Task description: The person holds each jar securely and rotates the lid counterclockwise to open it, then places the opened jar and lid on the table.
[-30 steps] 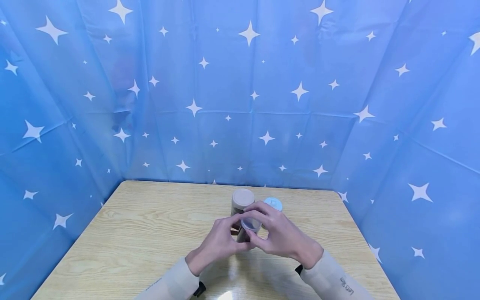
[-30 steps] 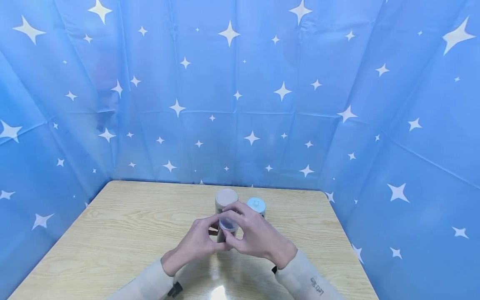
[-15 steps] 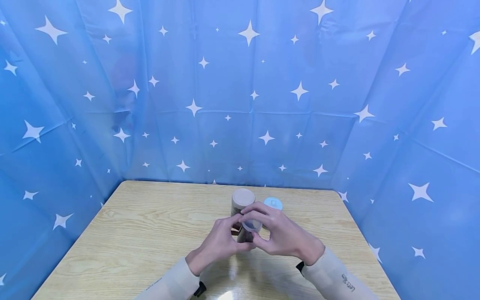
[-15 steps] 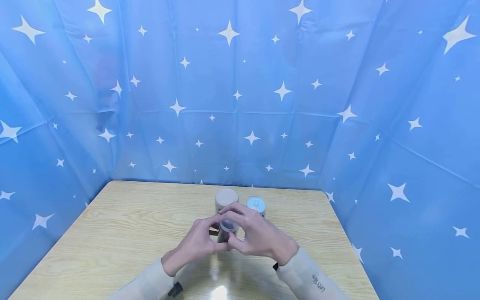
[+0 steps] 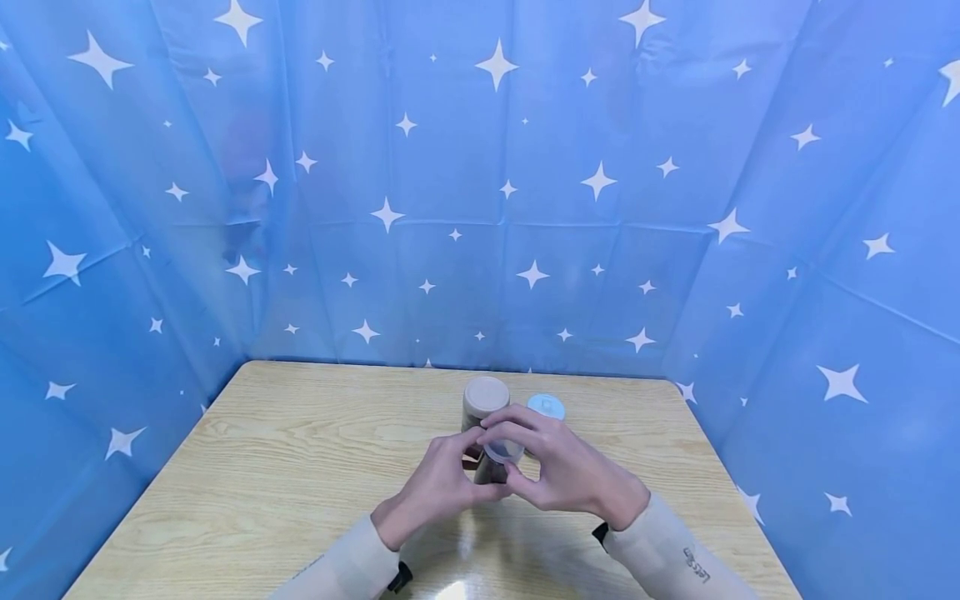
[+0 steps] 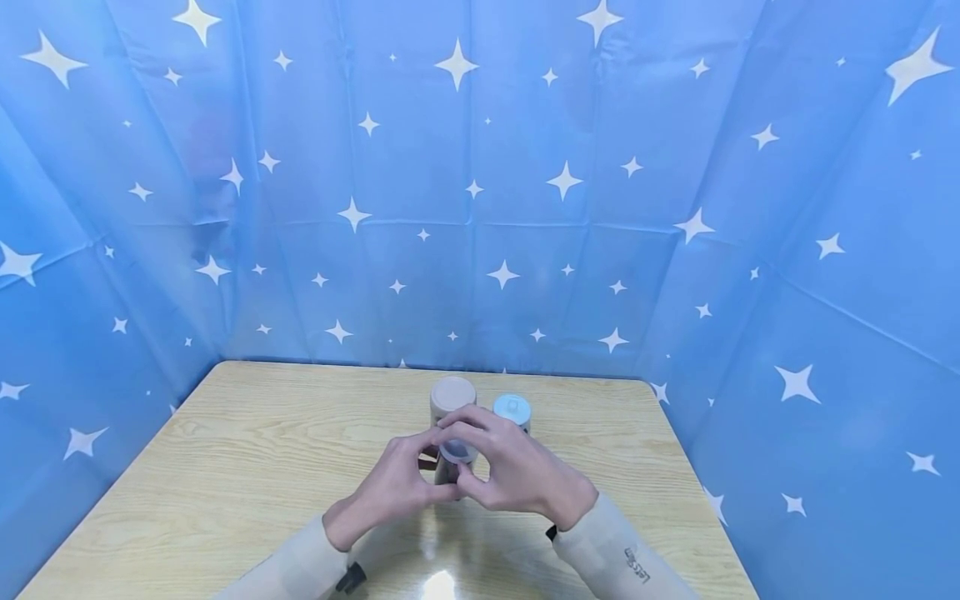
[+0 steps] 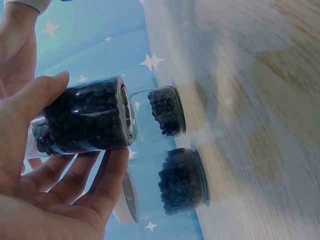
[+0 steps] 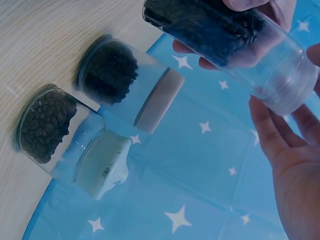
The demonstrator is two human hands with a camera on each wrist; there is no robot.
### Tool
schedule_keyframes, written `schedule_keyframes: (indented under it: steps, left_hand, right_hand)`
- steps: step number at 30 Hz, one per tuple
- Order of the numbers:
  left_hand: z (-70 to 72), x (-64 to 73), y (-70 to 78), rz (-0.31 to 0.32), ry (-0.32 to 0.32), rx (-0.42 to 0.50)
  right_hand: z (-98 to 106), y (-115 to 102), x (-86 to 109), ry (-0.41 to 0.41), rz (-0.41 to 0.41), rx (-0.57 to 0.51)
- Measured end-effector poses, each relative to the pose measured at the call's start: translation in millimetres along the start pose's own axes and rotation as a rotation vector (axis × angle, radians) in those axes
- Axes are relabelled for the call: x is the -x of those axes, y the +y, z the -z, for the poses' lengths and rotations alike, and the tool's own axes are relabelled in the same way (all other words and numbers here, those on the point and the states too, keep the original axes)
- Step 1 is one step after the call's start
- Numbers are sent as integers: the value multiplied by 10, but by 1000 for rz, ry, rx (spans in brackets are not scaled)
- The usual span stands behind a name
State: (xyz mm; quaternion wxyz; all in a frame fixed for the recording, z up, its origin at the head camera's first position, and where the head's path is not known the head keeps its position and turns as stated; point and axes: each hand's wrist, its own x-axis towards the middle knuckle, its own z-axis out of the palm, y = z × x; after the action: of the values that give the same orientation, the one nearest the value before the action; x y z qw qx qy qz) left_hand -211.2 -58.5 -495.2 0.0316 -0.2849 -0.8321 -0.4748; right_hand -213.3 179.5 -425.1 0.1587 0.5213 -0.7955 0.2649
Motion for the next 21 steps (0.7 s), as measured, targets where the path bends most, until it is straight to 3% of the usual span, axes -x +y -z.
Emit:
schedule_keyframes:
  steps: [9,21]
  left_hand:
    - [-6,-1,-20,-13,7,-16]
    - [3,5,-27,-7,12,-10]
  right_hand:
    - [-23,8,13,24,14,0]
    - [-125,-43,45,108,-116,93]
